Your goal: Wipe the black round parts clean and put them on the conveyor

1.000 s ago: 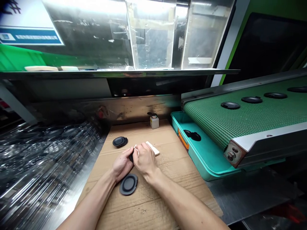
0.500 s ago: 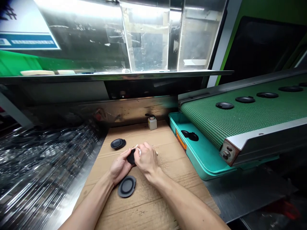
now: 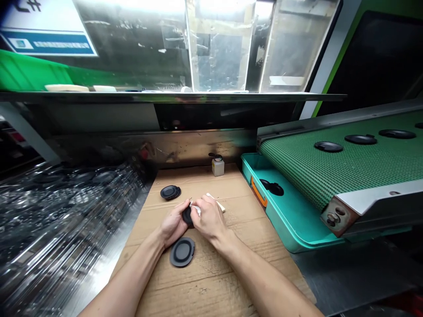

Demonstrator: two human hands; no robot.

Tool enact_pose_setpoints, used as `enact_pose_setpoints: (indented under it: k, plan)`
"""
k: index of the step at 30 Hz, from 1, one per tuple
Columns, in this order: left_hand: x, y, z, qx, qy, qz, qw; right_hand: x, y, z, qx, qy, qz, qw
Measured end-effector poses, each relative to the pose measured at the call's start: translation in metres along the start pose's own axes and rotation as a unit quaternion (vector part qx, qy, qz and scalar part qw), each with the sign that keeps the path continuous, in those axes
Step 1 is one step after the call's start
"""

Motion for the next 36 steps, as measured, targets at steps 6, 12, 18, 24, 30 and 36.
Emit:
enact_pose_setpoints:
  k: [6,12,18,24,30,36]
  plan:
    - [0.002,-0.001,0.002,0.009,-0.008,-0.02,1.0,0.004,0.001,-0.006,-0.088,-0.016,0.032,0.995]
    - [0.001,-0.008,0.001,0.024,-0.006,-0.057,0.998,0.009,0.01,0.013,0.004,-0.032,0.05,0.998]
    - [0.0,-0.009,0.002,0.048,0.016,-0.043,0.998,0.001,0.018,0.022,0.095,-0.031,0.056,0.993]
    - [0.003,-0.004,0.001,0.096,0.008,0.005,0.995,0.002,0.01,0.011,0.057,0.0,-0.015,0.998]
    - [0.004,0.003,0.001,0.192,-0.003,0.045,0.98,0.003,0.007,0.012,0.018,-0.016,-0.008,1.0]
    - [0.002,-0.003,0.004,0.179,-0.007,0.055,0.982,0.002,0.001,0.01,-0.041,-0.055,-0.004,0.998]
Point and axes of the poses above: each hand's wrist, its own x-axis towards the middle knuckle, its own y-axis out of the back of the hand, z = x × y, the point moved 9 cm from there along x, towards the middle knuckle, and after that the axes turned 12 degrees about -z, right-handed, at the moved point
